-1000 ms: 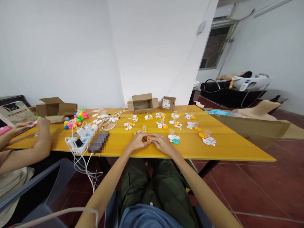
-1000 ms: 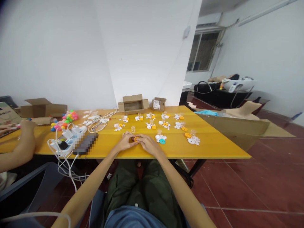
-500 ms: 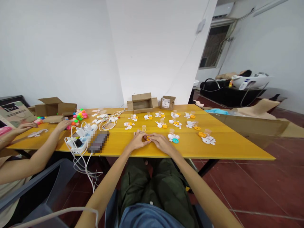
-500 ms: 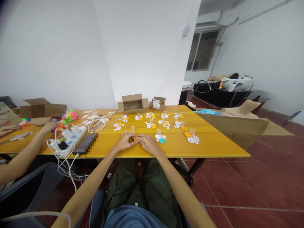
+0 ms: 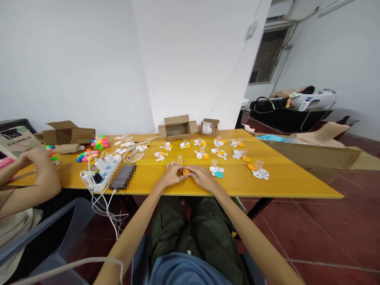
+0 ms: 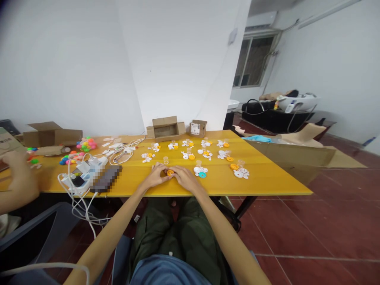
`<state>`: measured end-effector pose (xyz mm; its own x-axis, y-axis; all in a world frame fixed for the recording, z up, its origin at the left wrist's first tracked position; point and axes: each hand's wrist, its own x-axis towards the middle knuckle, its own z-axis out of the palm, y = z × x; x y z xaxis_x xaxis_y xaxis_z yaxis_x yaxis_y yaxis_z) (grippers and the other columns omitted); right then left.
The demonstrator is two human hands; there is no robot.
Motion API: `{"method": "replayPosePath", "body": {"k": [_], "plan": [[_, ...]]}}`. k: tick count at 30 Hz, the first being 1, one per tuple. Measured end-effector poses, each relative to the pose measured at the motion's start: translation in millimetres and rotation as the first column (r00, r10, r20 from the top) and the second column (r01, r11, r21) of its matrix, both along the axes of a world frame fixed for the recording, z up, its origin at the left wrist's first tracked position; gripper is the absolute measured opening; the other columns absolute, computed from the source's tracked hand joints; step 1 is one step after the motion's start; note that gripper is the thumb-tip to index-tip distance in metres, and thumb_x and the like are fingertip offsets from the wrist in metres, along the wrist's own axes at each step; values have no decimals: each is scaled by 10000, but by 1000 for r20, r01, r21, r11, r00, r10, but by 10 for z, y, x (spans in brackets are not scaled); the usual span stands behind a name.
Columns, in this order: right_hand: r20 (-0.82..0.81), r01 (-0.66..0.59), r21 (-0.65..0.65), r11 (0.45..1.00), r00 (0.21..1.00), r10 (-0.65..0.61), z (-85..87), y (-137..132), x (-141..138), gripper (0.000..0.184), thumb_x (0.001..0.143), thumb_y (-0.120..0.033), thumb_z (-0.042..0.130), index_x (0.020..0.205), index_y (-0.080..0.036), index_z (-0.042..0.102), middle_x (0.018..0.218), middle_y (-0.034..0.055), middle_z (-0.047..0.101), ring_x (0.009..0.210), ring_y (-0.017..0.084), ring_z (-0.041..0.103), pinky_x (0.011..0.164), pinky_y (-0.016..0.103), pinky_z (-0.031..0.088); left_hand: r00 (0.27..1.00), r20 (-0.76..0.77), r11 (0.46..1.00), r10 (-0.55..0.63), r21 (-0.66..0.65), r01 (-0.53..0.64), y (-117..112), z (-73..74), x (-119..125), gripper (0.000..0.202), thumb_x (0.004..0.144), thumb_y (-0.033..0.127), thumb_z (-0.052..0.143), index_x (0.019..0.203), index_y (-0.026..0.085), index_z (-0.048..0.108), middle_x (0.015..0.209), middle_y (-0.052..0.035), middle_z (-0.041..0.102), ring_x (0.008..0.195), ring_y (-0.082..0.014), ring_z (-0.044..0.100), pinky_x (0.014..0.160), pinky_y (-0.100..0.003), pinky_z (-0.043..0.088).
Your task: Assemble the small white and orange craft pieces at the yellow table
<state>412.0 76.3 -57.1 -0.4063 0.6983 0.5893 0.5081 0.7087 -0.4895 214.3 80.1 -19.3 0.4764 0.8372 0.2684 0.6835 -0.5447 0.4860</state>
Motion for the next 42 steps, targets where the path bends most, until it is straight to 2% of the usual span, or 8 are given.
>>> {"method": "replayPosePath", "body": {"k": [12,22,27,33,42], "plan": [[-25,-53,-8,999,998,53,33,18,5,378,968,-155,510,1247,-307,715,1106,69,744,1025,229,684,935,390,554,1000,-7,998,14,60,-13,1,-10,-1,227,885,464,683,887,238,694,905,-44,665,986,-263,519,960,-418,362],[-94,-65,-102,993,994,55,98,29,28,346,954,-198,560,1250,-284,718,1052,78,749,982,238,691,907,395,562,997,63,999,-33,16,33,36,-55,-49,177,956,410,609,1043,264,656,1061,-40,671,1077,-256,527,998,-408,368],[-164,-86,-147,985,985,62,85,54,31,323,936,-232,589,1216,-295,737,1067,69,768,986,250,703,906,411,570,995,97,1000,-23,-3,23,63,-76,-61,205,944,421,626,1086,280,672,1046,-39,661,1090,-254,535,1021,-408,371],[-221,-110,-193,975,973,66,50,85,20,301,918,-252,606,1177,-284,755,1103,62,773,989,250,715,908,407,575,990,140,1000,-31,6,30,69,-88,-66,204,950,421,615,1073,276,689,1044,-36,634,1060,-235,548,1027,-390,380],[-177,-132,-170,977,979,102,118,40,39,310,935,-264,598,1205,-293,748,1081,63,771,969,246,699,891,398,566,983,183,999,-20,-44,28,54,-65,-49,183,930,395,651,1048,263,696,1072,-31,635,1072,-233,577,1078,-405,384]]}}
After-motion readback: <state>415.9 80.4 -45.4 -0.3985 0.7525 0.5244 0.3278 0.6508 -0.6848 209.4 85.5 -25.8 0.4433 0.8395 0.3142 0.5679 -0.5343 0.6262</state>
